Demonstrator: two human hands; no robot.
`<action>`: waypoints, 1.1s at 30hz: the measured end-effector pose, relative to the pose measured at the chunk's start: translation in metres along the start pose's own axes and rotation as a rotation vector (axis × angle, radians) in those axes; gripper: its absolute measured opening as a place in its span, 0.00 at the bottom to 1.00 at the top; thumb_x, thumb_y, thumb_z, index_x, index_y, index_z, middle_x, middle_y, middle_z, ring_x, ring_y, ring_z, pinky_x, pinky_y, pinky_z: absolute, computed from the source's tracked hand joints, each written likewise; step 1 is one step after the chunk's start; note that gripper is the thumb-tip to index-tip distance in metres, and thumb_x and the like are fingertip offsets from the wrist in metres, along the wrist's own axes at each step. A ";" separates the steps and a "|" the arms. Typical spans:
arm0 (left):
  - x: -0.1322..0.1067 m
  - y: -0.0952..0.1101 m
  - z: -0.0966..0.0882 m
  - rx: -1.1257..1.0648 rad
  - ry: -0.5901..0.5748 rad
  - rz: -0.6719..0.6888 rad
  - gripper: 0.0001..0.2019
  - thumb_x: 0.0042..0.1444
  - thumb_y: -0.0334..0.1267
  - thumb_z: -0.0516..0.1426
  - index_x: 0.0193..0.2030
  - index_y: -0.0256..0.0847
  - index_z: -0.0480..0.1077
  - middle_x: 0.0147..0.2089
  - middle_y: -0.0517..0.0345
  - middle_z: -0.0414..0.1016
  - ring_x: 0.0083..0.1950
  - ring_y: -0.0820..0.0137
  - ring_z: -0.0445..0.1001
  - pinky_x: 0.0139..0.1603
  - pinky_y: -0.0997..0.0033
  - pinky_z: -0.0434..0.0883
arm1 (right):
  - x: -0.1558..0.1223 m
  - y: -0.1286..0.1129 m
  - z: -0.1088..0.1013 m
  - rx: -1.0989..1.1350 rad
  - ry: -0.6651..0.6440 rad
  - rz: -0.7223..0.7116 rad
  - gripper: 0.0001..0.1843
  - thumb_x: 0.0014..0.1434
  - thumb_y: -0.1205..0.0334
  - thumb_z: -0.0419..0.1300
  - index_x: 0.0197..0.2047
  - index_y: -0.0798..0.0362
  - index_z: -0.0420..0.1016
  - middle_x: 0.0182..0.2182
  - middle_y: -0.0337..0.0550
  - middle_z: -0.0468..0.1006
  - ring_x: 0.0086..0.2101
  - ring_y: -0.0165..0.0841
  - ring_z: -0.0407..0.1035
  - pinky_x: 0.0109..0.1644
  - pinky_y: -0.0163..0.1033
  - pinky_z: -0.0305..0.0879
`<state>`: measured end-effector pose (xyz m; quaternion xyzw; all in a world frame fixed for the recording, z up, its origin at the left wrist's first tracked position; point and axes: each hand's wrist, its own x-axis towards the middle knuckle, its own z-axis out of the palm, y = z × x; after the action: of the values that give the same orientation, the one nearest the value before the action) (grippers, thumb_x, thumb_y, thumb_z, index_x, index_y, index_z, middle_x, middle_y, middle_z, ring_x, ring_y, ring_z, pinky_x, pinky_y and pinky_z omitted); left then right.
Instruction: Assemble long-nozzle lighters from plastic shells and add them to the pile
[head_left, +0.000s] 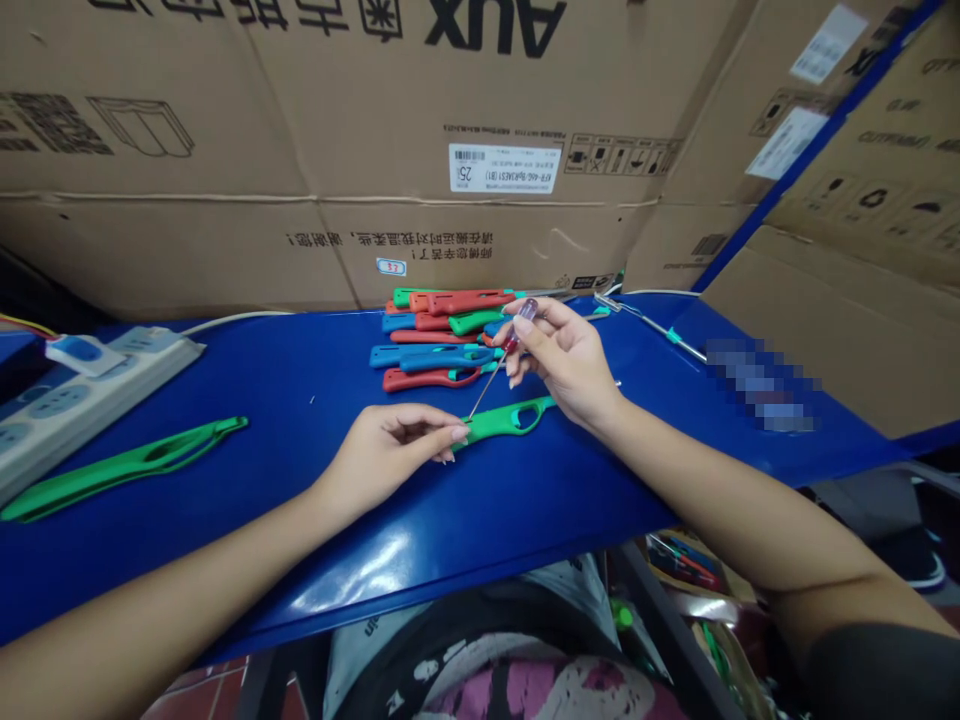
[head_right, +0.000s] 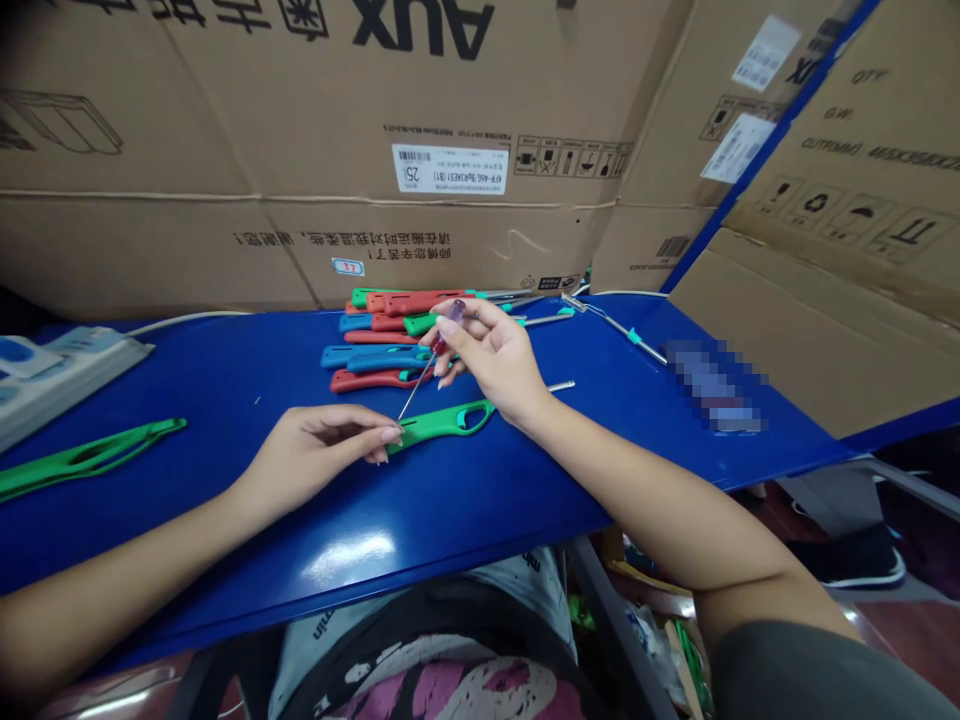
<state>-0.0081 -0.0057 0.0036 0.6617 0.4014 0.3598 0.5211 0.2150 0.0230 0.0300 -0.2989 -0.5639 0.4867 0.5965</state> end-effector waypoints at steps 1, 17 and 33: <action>-0.001 0.000 0.001 0.012 -0.003 0.022 0.07 0.53 0.39 0.67 0.35 0.37 0.82 0.27 0.57 0.82 0.27 0.74 0.78 0.32 0.79 0.77 | -0.001 0.000 0.001 0.000 -0.008 -0.001 0.18 0.58 0.51 0.68 0.45 0.52 0.71 0.33 0.37 0.80 0.24 0.25 0.73 0.25 0.31 0.74; -0.002 0.003 0.006 -0.060 -0.023 0.022 0.06 0.52 0.37 0.67 0.34 0.35 0.80 0.26 0.59 0.81 0.25 0.75 0.77 0.29 0.80 0.77 | -0.004 0.002 0.001 -0.029 -0.095 -0.028 0.18 0.61 0.50 0.66 0.47 0.53 0.70 0.34 0.39 0.79 0.25 0.25 0.72 0.28 0.32 0.76; -0.004 0.001 0.003 0.211 -0.064 0.230 0.09 0.59 0.42 0.63 0.35 0.37 0.79 0.32 0.54 0.80 0.31 0.71 0.76 0.34 0.72 0.74 | -0.011 -0.043 0.026 -0.680 -0.261 -0.484 0.20 0.61 0.59 0.66 0.56 0.45 0.76 0.46 0.42 0.82 0.34 0.32 0.76 0.40 0.40 0.77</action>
<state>-0.0066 -0.0105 0.0037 0.7655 0.3416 0.3519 0.4166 0.2013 -0.0069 0.0698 -0.2734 -0.8166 0.1533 0.4847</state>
